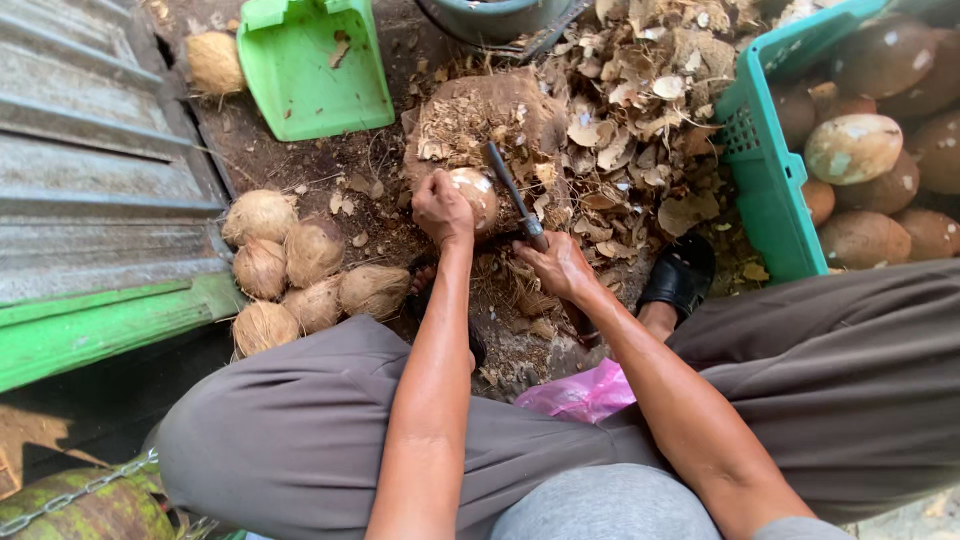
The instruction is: The person sits on the ground and chops the fibrous husk off coconuts using a machete, striking each coconut against a wooden chopping block and rotating it between strikes. Dehusked coconuts are placed in a green plastic crate beside them, and piles of husk debris surround the work area.
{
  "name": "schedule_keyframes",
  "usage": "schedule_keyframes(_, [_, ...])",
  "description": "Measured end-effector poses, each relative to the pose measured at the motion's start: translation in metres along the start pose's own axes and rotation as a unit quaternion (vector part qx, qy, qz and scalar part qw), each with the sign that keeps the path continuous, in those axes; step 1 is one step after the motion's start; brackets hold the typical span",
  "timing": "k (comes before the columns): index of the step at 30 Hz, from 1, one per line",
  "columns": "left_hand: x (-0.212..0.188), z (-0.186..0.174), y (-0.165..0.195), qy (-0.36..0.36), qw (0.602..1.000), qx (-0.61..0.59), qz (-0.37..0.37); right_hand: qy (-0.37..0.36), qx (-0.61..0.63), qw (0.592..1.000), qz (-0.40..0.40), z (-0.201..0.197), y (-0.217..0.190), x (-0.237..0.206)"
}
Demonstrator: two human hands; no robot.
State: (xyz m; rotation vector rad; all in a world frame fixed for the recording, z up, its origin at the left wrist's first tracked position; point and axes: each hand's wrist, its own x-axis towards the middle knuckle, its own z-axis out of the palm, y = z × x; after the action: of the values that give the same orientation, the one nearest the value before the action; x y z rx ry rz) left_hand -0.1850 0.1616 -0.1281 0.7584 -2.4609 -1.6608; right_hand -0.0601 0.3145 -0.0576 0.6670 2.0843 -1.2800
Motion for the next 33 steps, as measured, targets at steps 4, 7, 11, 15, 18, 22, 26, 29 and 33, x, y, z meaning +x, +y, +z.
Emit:
schedule_keyframes(4, [-0.002, -0.015, -0.008, -0.041, 0.994, 0.049, 0.083, -0.003, 0.072, 0.995, -0.075, 0.002, 0.001, 0.004])
schedule_keyframes(7, [0.001, -0.026, -0.009, -0.012, 0.976, 0.098, 0.194, -0.030, 0.120, 0.991, -0.054, 0.003, 0.001, 0.004])
schedule_keyframes(11, [0.002, -0.035, 0.003, -0.047, 0.980, 0.174, 0.084, -0.022, 0.025, 0.998, -0.057, 0.003, -0.001, 0.001])
schedule_keyframes(15, [-0.001, -0.034, 0.018, -0.075, 0.982, 0.175, 0.015, -0.037, 0.002, 0.998, -0.048, 0.009, -0.001, -0.004])
schedule_keyframes(18, [-0.002, -0.036, 0.023, -0.094, 0.989, 0.105, 0.053, -0.034, 0.095, 0.994, -0.043, 0.011, -0.007, -0.009])
schedule_keyframes(22, [-0.002, -0.035, 0.014, -0.118, 0.988, 0.002, 0.098, -0.013, 0.096, 0.995, -0.018, 0.001, -0.016, -0.011])
schedule_keyframes(26, [-0.001, -0.019, -0.002, -0.040, 0.993, 0.064, 0.086, 0.056, 0.056, 0.994, -0.080, -0.015, -0.025, -0.012])
schedule_keyframes(29, [-0.002, -0.009, -0.003, 0.051, 0.894, 0.327, 0.303, 0.082, 0.047, 0.985, -0.146, -0.012, -0.027, -0.022])
schedule_keyframes(33, [-0.008, -0.003, 0.000, 0.034, 0.983, 0.171, 0.055, 0.117, 0.012, 0.968, -0.224, -0.004, -0.028, -0.033])
